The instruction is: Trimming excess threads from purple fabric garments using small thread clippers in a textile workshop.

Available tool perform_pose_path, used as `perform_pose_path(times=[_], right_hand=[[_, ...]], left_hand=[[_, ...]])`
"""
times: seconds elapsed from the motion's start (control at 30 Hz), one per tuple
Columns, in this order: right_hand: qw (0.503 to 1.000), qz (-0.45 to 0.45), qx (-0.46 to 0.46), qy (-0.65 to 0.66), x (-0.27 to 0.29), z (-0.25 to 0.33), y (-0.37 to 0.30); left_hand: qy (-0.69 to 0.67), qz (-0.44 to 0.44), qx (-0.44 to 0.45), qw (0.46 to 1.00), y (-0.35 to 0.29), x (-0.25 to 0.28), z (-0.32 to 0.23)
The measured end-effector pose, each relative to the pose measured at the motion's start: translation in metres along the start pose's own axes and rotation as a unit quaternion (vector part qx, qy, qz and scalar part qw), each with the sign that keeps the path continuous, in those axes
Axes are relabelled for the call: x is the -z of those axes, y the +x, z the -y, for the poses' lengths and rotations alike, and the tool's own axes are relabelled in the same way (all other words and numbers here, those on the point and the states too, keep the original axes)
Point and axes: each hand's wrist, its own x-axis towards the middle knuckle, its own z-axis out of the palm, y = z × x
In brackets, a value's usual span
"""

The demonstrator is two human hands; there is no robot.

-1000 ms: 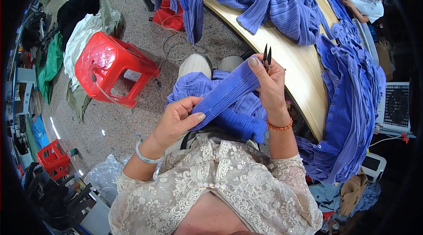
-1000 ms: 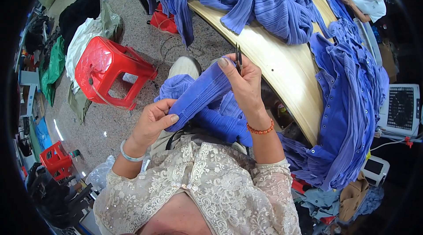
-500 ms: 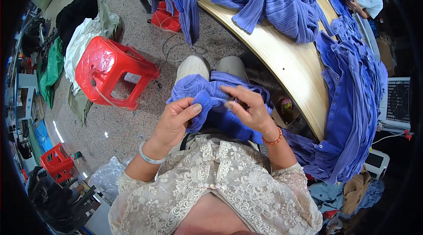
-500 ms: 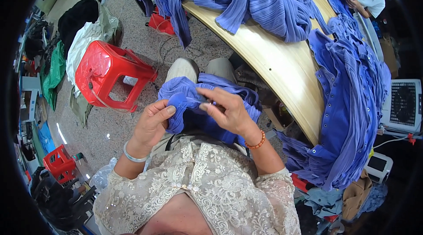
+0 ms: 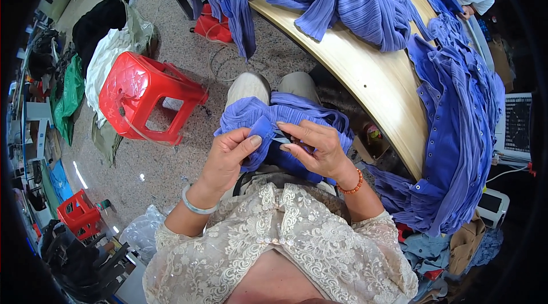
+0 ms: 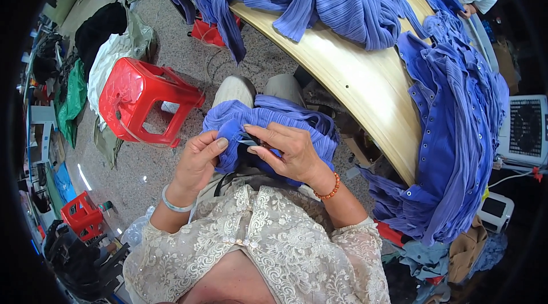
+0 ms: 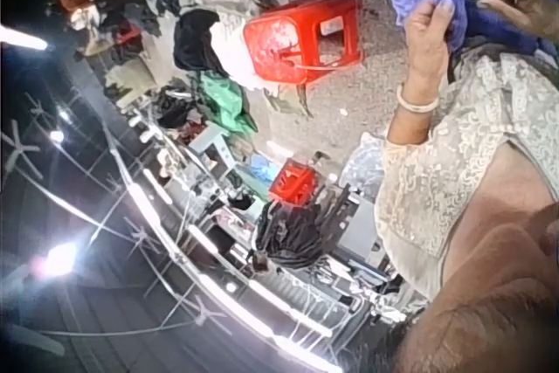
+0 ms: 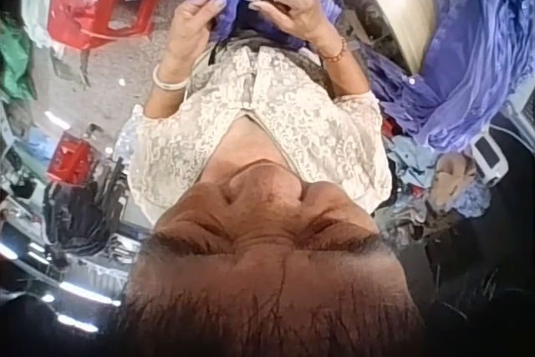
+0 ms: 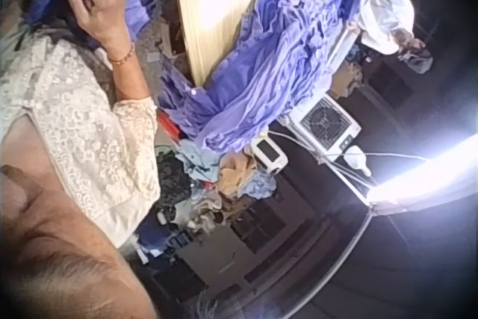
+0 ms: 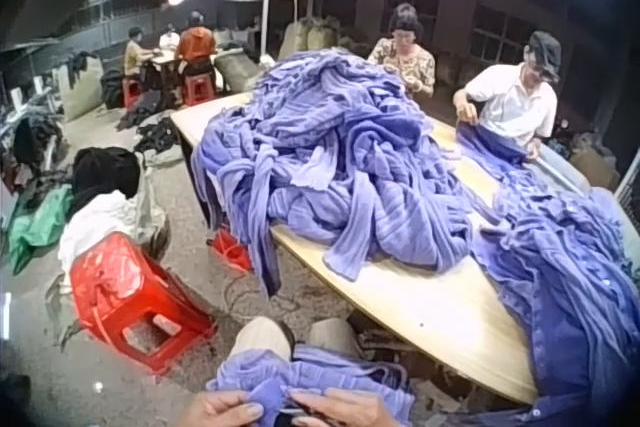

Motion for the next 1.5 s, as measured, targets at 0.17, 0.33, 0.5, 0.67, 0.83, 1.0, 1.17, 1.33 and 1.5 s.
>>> perform_pose_path(times=[0.17,0.33,0.5,0.67,0.83,1.0,1.17,1.33,1.5], right_hand=[[1.000,-0.013,-0.004,-0.004,0.001,0.000,-0.001],[0.999,-0.015,0.034,-0.030,-0.004,-0.003,0.003],[0.998,-0.058,0.003,-0.006,-0.007,-0.006,0.002],[0.950,-0.050,-0.188,0.244,-0.007,-0.009,0.001],[0.870,0.072,-0.251,0.418,-0.023,-0.025,0.005],[0.880,0.008,-0.252,0.403,-0.011,-0.024,0.011],[0.907,-0.027,-0.212,0.363,-0.010,-0.021,0.015],[0.897,-0.057,-0.207,0.387,-0.006,-0.021,0.021],[0.925,-0.066,-0.202,0.314,-0.006,-0.028,0.023]], left_hand=[[0.000,0.002,0.005,1.000,0.001,-0.002,0.000],[0.010,0.006,0.000,1.000,0.003,-0.006,0.001],[0.021,-0.007,-0.009,1.000,0.004,-0.007,0.000],[0.095,-0.003,-0.020,0.995,0.006,-0.005,0.001],[0.220,0.016,-0.067,0.973,0.008,-0.008,-0.006],[0.254,0.039,-0.032,0.966,0.007,0.003,-0.012],[0.158,0.039,-0.002,0.987,0.005,-0.001,-0.008],[0.137,0.033,0.001,0.990,0.006,-0.002,-0.008],[0.004,0.018,0.039,0.999,0.008,-0.009,-0.012]])
